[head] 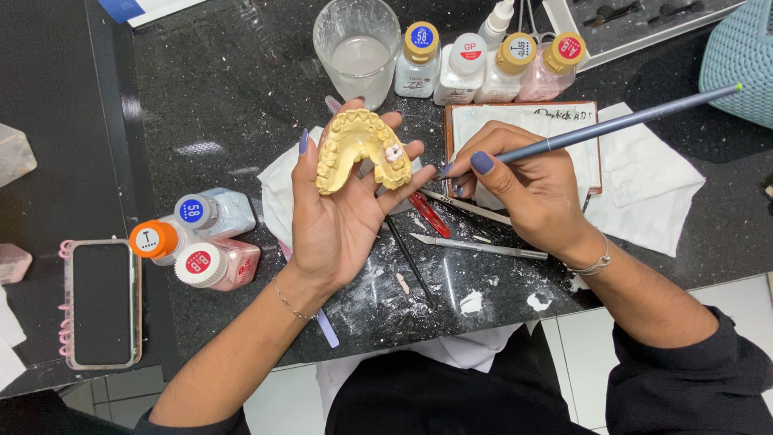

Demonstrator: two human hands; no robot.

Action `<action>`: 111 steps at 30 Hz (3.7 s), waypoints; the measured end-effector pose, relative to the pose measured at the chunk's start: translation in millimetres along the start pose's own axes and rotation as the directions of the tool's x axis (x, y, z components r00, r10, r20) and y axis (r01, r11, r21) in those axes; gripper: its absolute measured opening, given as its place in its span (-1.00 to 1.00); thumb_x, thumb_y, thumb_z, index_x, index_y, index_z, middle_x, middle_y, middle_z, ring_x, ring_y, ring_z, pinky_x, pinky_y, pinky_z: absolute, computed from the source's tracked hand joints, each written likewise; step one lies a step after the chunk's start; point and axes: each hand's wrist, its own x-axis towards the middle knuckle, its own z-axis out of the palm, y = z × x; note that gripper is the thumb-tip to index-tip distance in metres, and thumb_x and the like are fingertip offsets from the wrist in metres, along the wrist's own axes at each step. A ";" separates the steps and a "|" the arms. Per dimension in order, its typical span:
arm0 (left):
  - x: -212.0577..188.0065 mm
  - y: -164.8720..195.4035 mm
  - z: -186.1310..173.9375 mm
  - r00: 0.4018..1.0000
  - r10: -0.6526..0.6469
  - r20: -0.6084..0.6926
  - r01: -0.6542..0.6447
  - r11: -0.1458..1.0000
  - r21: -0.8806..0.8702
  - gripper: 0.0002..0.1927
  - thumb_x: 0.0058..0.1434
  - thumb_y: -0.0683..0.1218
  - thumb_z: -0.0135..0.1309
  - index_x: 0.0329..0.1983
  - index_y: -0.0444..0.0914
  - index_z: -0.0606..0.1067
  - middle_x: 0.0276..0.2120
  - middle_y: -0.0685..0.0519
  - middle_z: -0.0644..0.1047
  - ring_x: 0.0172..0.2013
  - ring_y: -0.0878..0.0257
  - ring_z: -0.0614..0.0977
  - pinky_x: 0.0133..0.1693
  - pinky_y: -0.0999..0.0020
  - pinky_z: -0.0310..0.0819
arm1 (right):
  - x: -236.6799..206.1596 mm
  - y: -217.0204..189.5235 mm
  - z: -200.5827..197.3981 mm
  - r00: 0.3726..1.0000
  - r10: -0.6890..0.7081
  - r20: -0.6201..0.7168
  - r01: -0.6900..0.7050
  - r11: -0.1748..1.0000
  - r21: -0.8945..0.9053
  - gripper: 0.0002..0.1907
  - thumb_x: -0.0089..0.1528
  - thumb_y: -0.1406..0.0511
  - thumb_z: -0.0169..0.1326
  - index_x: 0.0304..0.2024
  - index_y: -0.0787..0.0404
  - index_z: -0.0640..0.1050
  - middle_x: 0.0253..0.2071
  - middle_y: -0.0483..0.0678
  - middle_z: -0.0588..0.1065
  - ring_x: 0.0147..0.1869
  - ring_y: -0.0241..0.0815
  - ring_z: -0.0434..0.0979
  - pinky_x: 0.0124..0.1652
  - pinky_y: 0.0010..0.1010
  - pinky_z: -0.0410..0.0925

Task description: The person holds a yellow dental plaster model with a partial denture in one hand and uses a fine brush to apply and shape white ceramic material on the artificial teeth. They periodically rotate the model, dip or wipe the brush, and continue building up material on the crowns, then set the model down on the bench.

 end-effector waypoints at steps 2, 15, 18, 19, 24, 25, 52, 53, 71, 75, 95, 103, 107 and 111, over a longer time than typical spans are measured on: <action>0.7 0.3 -0.2 1.000 -0.006 -0.012 0.006 1.000 -0.001 -0.33 0.48 0.28 -0.34 0.52 -0.15 0.06 0.37 -0.18 0.29 0.31 -0.09 0.44 0.36 -0.25 0.38 | 0.2 0.4 0.5 1.000 -0.004 -0.007 0.004 1.000 -0.013 -0.75 0.49 0.28 -0.05 -0.11 0.35 0.55 -0.14 -0.01 0.51 -0.17 -0.32 0.52 -0.14 -0.53 0.43; 1.3 0.7 -3.9 0.996 -0.085 0.008 0.086 0.995 -0.048 -0.36 0.46 0.19 -0.33 0.51 -0.19 0.12 0.43 -0.29 0.26 0.20 -0.10 0.53 0.24 -0.10 0.49 | -4.3 4.8 1.8 0.964 -0.190 -0.184 0.179 0.981 -0.078 -0.77 0.57 0.26 -0.02 0.04 0.33 0.33 -0.03 0.05 0.47 0.02 -0.28 0.54 0.08 -0.48 0.46; 2.5 -1.7 -10.8 0.989 -0.149 -0.014 0.145 0.975 -0.168 -0.36 0.48 0.19 -0.33 0.46 -0.30 0.19 0.37 -0.33 0.34 0.09 -0.10 0.60 0.16 0.00 0.56 | -6.2 -0.7 -0.3 0.954 -0.262 -0.145 0.244 0.961 -0.130 -0.75 0.54 0.19 -0.06 -0.04 0.27 0.42 -0.17 0.00 0.52 -0.10 -0.29 0.50 -0.03 -0.52 0.39; 2.5 -3.3 -13.1 0.987 -0.162 -0.010 0.158 0.973 -0.168 -0.37 0.49 0.18 -0.34 0.44 -0.31 0.21 0.34 -0.34 0.37 0.05 -0.10 0.61 0.13 0.01 0.57 | -6.8 -2.7 -0.1 0.949 -0.288 -0.125 0.266 0.949 -0.167 -0.74 0.52 0.17 -0.06 -0.07 0.25 0.44 -0.20 -0.02 0.53 -0.11 -0.28 0.48 -0.04 -0.50 0.37; 4.1 -10.6 -22.1 0.979 -0.202 0.012 0.202 0.969 -0.144 -0.38 0.50 0.17 -0.41 0.39 -0.35 0.26 0.20 -0.32 0.48 -0.08 -0.08 0.65 0.00 0.05 0.63 | -9.5 -12.3 2.2 0.933 -0.360 -0.021 0.329 0.874 -0.359 -0.72 0.49 0.12 -0.02 -0.13 0.19 0.50 -0.17 -0.09 0.57 0.01 -0.15 0.41 0.07 -0.41 0.31; 3.9 -11.1 -23.1 0.979 -0.206 0.005 0.205 0.971 -0.123 -0.38 0.50 0.17 -0.43 0.37 -0.35 0.27 0.18 -0.32 0.48 -0.09 -0.09 0.66 -0.01 0.05 0.64 | -9.3 -13.4 2.6 0.936 -0.353 -0.009 0.322 0.864 -0.388 -0.73 0.49 0.12 -0.01 -0.12 0.18 0.51 -0.16 -0.11 0.58 0.04 -0.14 0.40 0.10 -0.40 0.30; 5.6 -13.2 -20.4 0.981 -0.193 -0.008 0.192 0.980 -0.054 -0.41 0.52 0.14 -0.53 0.27 -0.37 0.29 0.10 -0.34 0.51 -0.11 -0.08 0.67 -0.06 0.05 0.67 | -2.4 -19.1 5.4 0.854 -0.498 0.152 0.490 0.669 -0.558 -0.89 0.32 0.23 0.15 -0.21 0.11 0.54 -0.23 -0.14 0.57 0.03 -0.06 0.48 0.11 -0.18 0.32; 5.4 -13.4 -20.6 0.980 -0.199 -0.020 0.198 0.978 -0.060 -0.41 0.52 0.14 -0.53 0.27 -0.38 0.29 0.11 -0.35 0.52 -0.10 -0.06 0.66 -0.05 0.04 0.67 | -2.6 -19.1 5.6 0.850 -0.501 0.162 0.493 0.651 -0.577 -0.88 0.32 0.22 0.16 -0.20 0.12 0.54 -0.22 -0.13 0.58 0.02 -0.06 0.48 0.11 -0.16 0.31; 1.6 -11.4 -4.1 0.993 -0.068 -0.100 0.083 0.984 0.156 -0.47 0.47 0.08 -0.46 0.42 -0.24 0.14 0.31 -0.19 0.32 0.29 -0.02 0.45 0.22 -0.13 0.52 | -3.5 -23.5 3.1 0.900 -0.437 -0.004 0.337 0.700 -0.630 -0.86 0.37 0.29 0.22 -0.17 0.19 0.51 -0.23 -0.12 0.56 0.02 -0.10 0.47 0.07 -0.30 0.30; -1.7 -12.7 0.0 0.999 -0.034 -0.031 0.038 0.985 0.166 -0.48 0.50 0.07 -0.43 0.44 -0.25 0.12 0.31 -0.19 0.33 0.25 -0.03 0.48 0.21 -0.11 0.52 | 0.6 -23.4 6.5 0.911 -0.406 0.070 0.361 0.704 -0.611 -0.88 0.29 0.29 0.21 -0.16 0.17 0.56 -0.26 -0.12 0.56 0.00 -0.10 0.50 0.15 -0.22 0.26; -6.7 -17.2 -0.6 0.998 0.015 0.057 -0.030 0.962 0.273 -0.40 0.52 0.16 -0.26 0.48 -0.23 0.07 0.35 -0.11 0.32 0.28 0.11 0.47 0.28 -0.03 0.48 | 0.7 -23.0 10.5 0.929 -0.360 0.082 0.338 0.738 -0.584 -0.90 0.36 0.30 0.17 -0.11 0.17 0.59 -0.14 -0.08 0.60 0.17 -0.02 0.48 0.20 -0.19 0.33; -6.7 -13.8 0.3 0.993 0.033 0.112 -0.071 0.930 0.362 -0.25 0.48 0.29 -0.14 0.51 -0.24 0.02 0.39 -0.09 0.25 0.33 0.16 0.41 0.36 0.02 0.45 | -0.5 -20.7 12.0 0.905 -0.414 0.097 0.367 0.644 -0.671 -0.86 0.36 0.26 0.20 -0.12 0.19 0.60 -0.14 -0.06 0.61 0.14 0.01 0.48 0.17 -0.17 0.29; -6.1 -14.7 -0.5 0.994 0.033 0.108 -0.071 0.927 0.368 -0.22 0.46 0.31 -0.12 0.50 -0.24 0.01 0.39 -0.09 0.24 0.33 0.15 0.41 0.34 0.01 0.45 | -0.9 -22.2 11.2 0.905 -0.409 0.115 0.383 0.666 -0.640 -0.85 0.32 0.21 0.16 -0.18 0.15 0.59 -0.21 -0.13 0.59 0.15 -0.02 0.50 0.21 -0.06 0.24; -8.0 -16.3 -1.5 0.990 0.049 0.133 -0.093 0.930 0.354 -0.22 0.48 0.31 -0.10 0.52 -0.24 0.03 0.40 -0.09 0.25 0.37 0.16 0.39 0.41 0.03 0.41 | -1.3 -22.1 11.2 0.895 -0.424 0.141 0.400 0.621 -0.674 -0.84 0.34 0.20 0.17 -0.16 0.16 0.60 -0.19 -0.12 0.59 0.16 -0.01 0.49 0.22 -0.05 0.21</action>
